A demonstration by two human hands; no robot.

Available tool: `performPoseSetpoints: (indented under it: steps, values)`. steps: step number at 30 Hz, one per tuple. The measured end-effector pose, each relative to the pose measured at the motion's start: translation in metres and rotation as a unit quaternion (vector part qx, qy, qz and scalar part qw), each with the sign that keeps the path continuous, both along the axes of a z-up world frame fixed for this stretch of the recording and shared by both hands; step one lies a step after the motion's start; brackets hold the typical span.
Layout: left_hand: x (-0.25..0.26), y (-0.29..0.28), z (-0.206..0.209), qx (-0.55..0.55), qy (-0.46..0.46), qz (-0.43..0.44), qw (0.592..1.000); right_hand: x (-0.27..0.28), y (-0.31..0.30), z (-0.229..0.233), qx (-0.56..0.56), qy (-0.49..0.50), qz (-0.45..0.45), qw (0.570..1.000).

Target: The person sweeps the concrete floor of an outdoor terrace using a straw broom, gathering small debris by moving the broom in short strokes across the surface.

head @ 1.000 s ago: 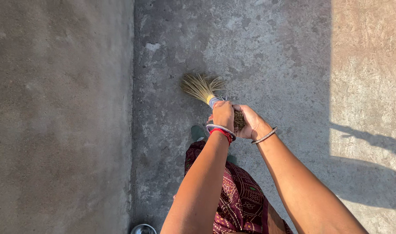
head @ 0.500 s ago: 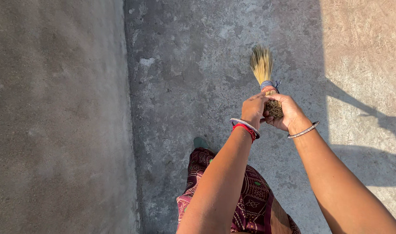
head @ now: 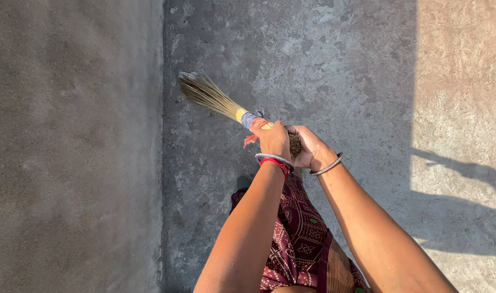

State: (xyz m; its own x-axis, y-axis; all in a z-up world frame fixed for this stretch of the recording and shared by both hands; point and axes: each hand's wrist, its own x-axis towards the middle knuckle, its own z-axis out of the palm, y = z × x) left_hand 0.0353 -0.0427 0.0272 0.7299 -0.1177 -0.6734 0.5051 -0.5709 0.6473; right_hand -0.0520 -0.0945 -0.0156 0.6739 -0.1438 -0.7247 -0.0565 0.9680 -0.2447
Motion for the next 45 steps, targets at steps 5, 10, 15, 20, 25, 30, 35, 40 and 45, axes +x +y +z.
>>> performPoseSetpoints:
  steps: [5, 10, 15, 20, 25, 30, 35, 40, 45]
  values:
    - [-0.022, -0.081, 0.005, -0.042, -0.027, -0.068, 0.996, -0.031, -0.074, 0.031, -0.024, 0.014, -0.022, 0.999]
    - [-0.065, -0.140, -0.012, -0.168, 0.143, -0.076, 0.972, -0.078, -0.146, 0.028, -0.073, -0.016, -0.057, 0.996]
    - [-0.102, -0.173, -0.039, -0.172, 0.164, -0.082, 0.968, -0.101, -0.176, 0.020, -0.167, 0.160, -0.080, 0.970]
    - [-0.087, -0.159, -0.069, -0.194, 0.100, -0.136, 0.966, -0.096, -0.159, -0.034, -0.065, 0.083, -0.052, 0.993]
    - [-0.045, -0.141, -0.073, 0.085, -0.008, -0.224, 0.971, -0.088, -0.123, -0.052, 0.064, -0.047, 0.102, 0.992]
    - [-0.057, -0.168, -0.078, 0.147, 0.060, -0.018, 0.987, -0.087, -0.142, -0.042, 0.089, -0.086, -0.023, 0.992]
    - [-0.081, -0.217, -0.046, 0.083, -0.050, -0.205, 0.974, -0.109, -0.180, -0.002, 0.064, -0.092, -0.093, 0.989]
    - [-0.100, -0.250, -0.034, -0.007, -0.037, -0.346, 0.937, -0.147, -0.219, 0.009, -0.034, 0.010, -0.087, 0.996]
    - [-0.118, -0.265, -0.068, -0.003, 0.037, -0.399, 0.916, -0.151, -0.245, -0.010, -0.076, 0.136, -0.067, 0.986]
